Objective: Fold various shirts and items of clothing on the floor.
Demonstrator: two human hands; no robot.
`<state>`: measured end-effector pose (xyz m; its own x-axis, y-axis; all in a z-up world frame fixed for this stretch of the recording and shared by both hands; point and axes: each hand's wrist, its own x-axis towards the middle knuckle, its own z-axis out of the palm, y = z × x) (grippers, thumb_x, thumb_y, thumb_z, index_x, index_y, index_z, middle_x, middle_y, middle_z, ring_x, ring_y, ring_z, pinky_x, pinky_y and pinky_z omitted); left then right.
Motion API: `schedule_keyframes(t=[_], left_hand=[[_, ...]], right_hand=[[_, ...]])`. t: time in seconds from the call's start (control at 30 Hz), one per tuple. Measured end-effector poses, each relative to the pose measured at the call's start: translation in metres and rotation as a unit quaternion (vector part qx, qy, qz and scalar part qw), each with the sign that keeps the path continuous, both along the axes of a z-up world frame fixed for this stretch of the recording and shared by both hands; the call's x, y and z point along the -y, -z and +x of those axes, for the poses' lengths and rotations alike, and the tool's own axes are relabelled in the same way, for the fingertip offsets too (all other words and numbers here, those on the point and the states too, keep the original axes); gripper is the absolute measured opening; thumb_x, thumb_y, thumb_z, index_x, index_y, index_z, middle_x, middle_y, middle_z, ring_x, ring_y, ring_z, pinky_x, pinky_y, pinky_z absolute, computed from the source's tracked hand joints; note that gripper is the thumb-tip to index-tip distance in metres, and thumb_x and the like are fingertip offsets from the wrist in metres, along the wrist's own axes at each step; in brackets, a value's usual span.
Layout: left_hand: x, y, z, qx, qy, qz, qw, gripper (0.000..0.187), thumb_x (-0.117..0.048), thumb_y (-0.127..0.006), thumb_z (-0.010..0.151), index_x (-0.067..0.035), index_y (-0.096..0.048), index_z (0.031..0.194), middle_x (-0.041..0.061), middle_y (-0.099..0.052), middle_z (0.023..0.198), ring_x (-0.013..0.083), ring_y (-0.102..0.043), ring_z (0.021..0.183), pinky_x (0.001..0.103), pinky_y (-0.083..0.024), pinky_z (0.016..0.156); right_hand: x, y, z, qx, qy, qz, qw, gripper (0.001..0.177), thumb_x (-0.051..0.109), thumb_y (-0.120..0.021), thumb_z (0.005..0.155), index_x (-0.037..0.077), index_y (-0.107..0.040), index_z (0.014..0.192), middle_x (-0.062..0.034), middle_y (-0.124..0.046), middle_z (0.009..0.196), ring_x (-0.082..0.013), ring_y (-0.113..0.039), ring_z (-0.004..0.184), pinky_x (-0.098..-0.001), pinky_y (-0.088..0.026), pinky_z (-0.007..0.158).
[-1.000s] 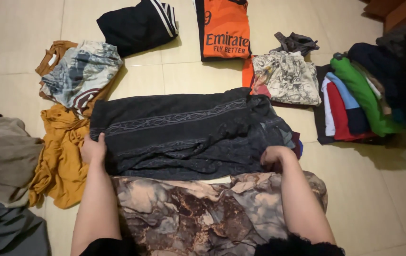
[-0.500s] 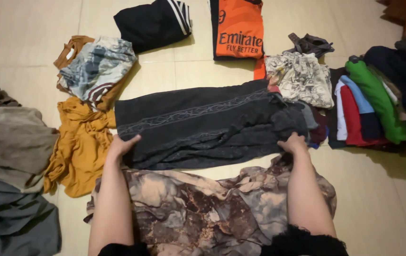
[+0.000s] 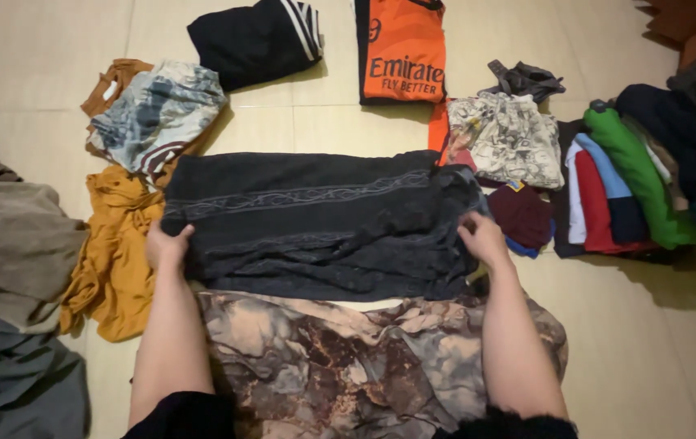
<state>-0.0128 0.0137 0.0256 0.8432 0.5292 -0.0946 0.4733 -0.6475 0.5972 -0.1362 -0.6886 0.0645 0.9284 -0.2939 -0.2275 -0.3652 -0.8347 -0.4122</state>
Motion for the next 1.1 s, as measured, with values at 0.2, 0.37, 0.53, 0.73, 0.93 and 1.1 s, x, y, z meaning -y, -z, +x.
schedule_keyframes(t=[0.2, 0.37, 0.53, 0.73, 0.93, 1.1], left_hand=[[-0.006, 0.005, 0.003, -0.032, -0.022, 0.023, 0.999, 0.063, -0.042, -0.090, 0.076, -0.012, -0.066, 0.126, 0.019, -0.074, 0.117, 0.0416, -0.069, 0.107, 0.053, -0.054, 0.088], [-0.008, 0.006, 0.006, -0.067, -0.028, 0.053, 0.996, 0.068, -0.044, -0.089, 0.077, -0.014, -0.063, 0.132, 0.020, -0.071, 0.120, 0.0436, -0.067, 0.109, 0.055, -0.053, 0.088], [-0.013, -0.001, 0.003, -0.063, -0.027, 0.039, 0.997, 0.069, -0.041, -0.088, 0.076, -0.017, -0.062, 0.135, 0.018, -0.071, 0.122, 0.0430, -0.067, 0.111, 0.055, -0.052, 0.089], [-0.032, 0.011, 0.004, -0.060, -0.036, 0.036, 0.997, 0.065, -0.040, -0.087, 0.078, -0.016, -0.063, 0.133, 0.018, -0.072, 0.121, 0.0430, -0.068, 0.110, 0.055, -0.052, 0.089], [-0.037, 0.017, -0.001, -0.065, -0.035, 0.060, 0.995, 0.063, -0.041, -0.088, 0.079, -0.014, -0.064, 0.131, 0.019, -0.072, 0.118, 0.0425, -0.068, 0.107, 0.055, -0.053, 0.087], [-0.036, 0.016, -0.001, -0.041, -0.020, 0.043, 0.998, 0.060, -0.040, -0.086, 0.080, -0.015, -0.066, 0.131, 0.017, -0.074, 0.117, 0.0412, -0.070, 0.107, 0.054, -0.054, 0.089]], right_hand=[[-0.006, -0.031, 0.016, -0.024, 0.119, -0.063, 0.991, 0.049, 0.024, -0.077, 0.079, 0.020, -0.065, 0.126, -0.0143, -0.064, 0.131, -0.0358, -0.059, 0.117, -0.0508, -0.048, 0.093], [-0.041, -0.021, 0.064, 0.133, 0.014, -0.061, 0.989, 0.029, 0.018, -0.065, 0.092, 0.008, -0.075, 0.117, -0.0196, -0.072, 0.119, -0.0376, -0.067, 0.113, -0.0448, -0.052, 0.101], [-0.022, 0.048, 0.123, 0.183, -0.172, 0.016, 0.968, 0.038, 0.016, -0.072, 0.082, 0.004, -0.071, 0.119, -0.0227, -0.072, 0.120, -0.0388, -0.067, 0.118, -0.0428, -0.051, 0.104], [-0.032, 0.036, 0.137, 0.450, 0.045, -0.131, 0.882, 0.075, 0.009, -0.068, 0.076, -0.011, -0.046, 0.145, -0.0397, -0.053, 0.142, -0.0499, -0.046, 0.133, -0.0551, -0.034, 0.109], [-0.072, 0.023, 0.115, 0.304, -0.194, -0.111, 0.926, 0.032, 0.015, -0.066, 0.091, 0.008, -0.063, 0.122, -0.0136, -0.061, 0.135, -0.0349, -0.051, 0.138, -0.0493, -0.039, 0.118], [-0.034, 0.036, 0.102, 0.304, 0.158, -0.443, 0.829, 0.063, 0.029, -0.067, 0.071, 0.003, -0.068, 0.129, -0.0246, -0.061, 0.135, -0.0417, -0.052, 0.126, -0.0522, -0.044, 0.103]])
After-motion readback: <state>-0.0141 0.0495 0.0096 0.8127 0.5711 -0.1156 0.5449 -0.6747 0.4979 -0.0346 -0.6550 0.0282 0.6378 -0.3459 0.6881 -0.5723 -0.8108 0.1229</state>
